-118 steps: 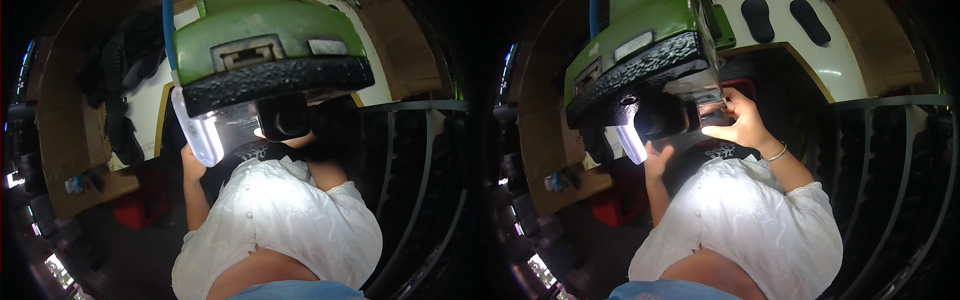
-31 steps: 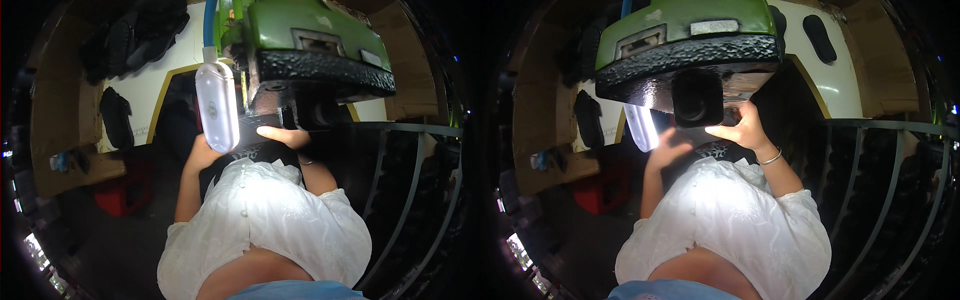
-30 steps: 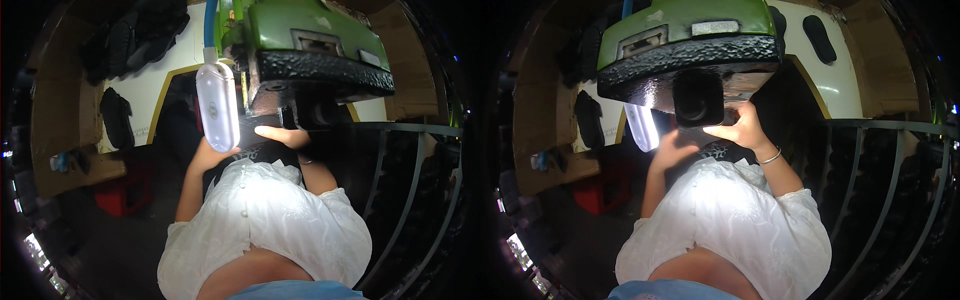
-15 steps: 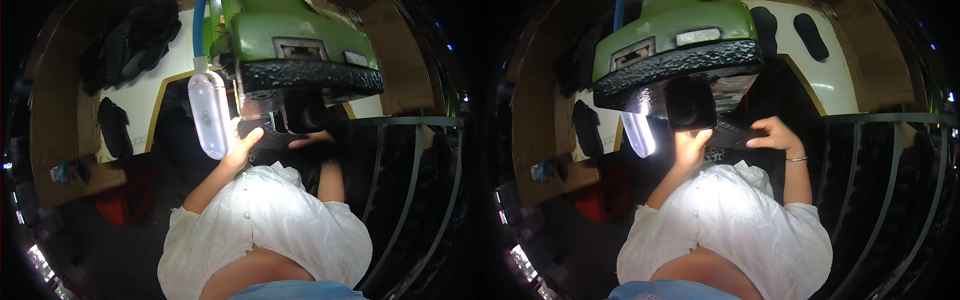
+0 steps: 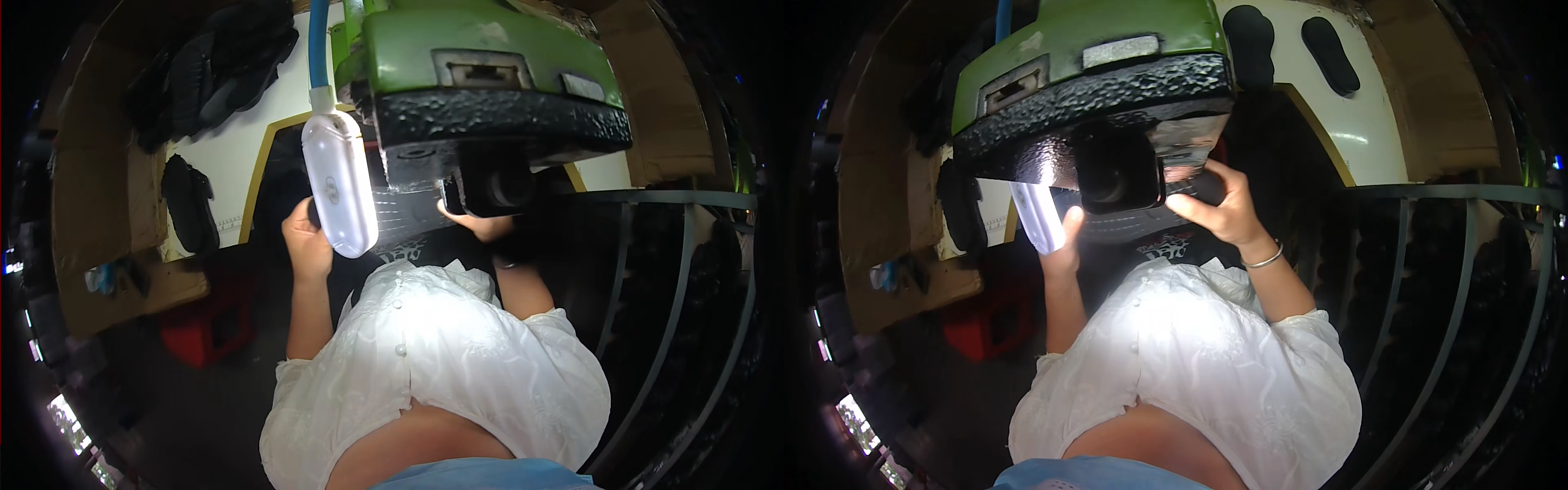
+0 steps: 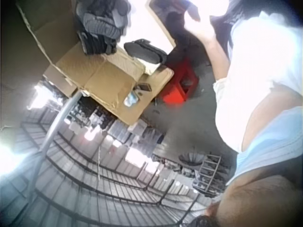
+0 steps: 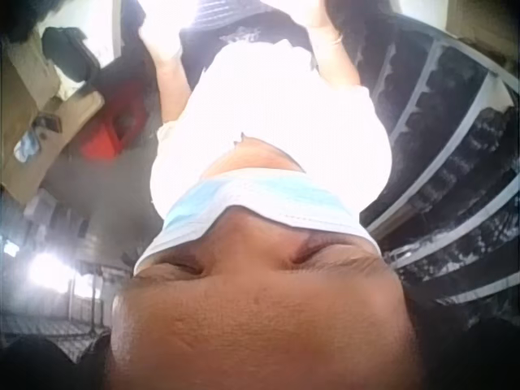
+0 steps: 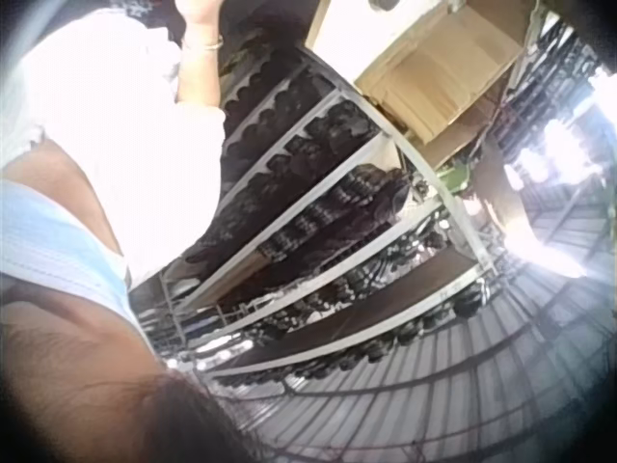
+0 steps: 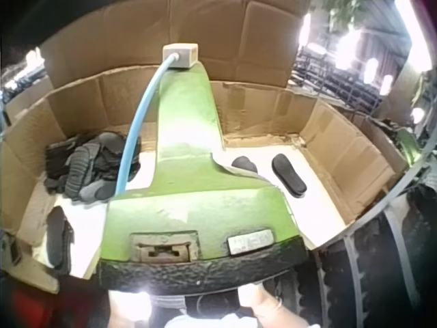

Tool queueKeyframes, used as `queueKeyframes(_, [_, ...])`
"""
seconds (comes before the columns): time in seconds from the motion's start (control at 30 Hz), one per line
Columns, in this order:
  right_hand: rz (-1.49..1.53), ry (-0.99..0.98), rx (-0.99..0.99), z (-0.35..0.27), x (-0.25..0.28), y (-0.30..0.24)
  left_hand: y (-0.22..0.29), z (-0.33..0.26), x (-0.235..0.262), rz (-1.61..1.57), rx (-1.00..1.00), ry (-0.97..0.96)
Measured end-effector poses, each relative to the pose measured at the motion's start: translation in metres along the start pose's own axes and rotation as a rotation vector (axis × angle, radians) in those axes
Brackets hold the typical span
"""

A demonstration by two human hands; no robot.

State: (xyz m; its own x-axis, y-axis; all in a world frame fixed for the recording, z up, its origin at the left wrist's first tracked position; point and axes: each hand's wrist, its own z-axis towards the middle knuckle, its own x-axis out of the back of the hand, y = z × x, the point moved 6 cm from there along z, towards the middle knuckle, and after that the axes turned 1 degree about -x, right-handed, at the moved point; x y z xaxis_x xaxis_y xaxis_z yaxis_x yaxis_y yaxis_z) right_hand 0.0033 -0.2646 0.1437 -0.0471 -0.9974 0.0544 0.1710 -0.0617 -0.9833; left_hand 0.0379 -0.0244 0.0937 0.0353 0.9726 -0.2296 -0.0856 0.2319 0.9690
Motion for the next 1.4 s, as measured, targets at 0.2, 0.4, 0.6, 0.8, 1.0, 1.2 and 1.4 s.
queueKeyframes(0.2, [-0.067,-0.045,0.05,0.006,-0.029,-0.002,-0.009,0.004,0.019,0.187,0.135,-0.305])
queueKeyframes(0.4, [0.004,-0.165,-0.305,0.007,-0.029,0.024,-0.066,-0.031,-0.047,0.363,0.33,-0.805])
queueKeyframes(0.6, [-0.584,-0.377,-0.117,0.014,-0.006,0.006,-0.08,-0.074,-0.11,0.668,0.236,-1.154])
queueKeyframes(0.8, [-0.5,0.873,0.284,0.013,0.147,-0.031,-0.08,-0.044,-0.072,0.67,0.294,-0.856])
queueKeyframes(1.0, [-0.772,0.897,0.144,0.068,0.198,0.055,-0.08,-0.039,-0.06,0.646,0.267,-0.762])
queueKeyframes(1.2, [-0.583,0.695,0.089,0.112,0.148,0.07,-0.073,-0.033,-0.043,0.594,0.313,-0.637])
queueKeyframes(1.4, [-0.539,0.681,0.253,0.118,0.163,0.087,-0.021,0.019,0.039,0.859,-0.015,-0.144])
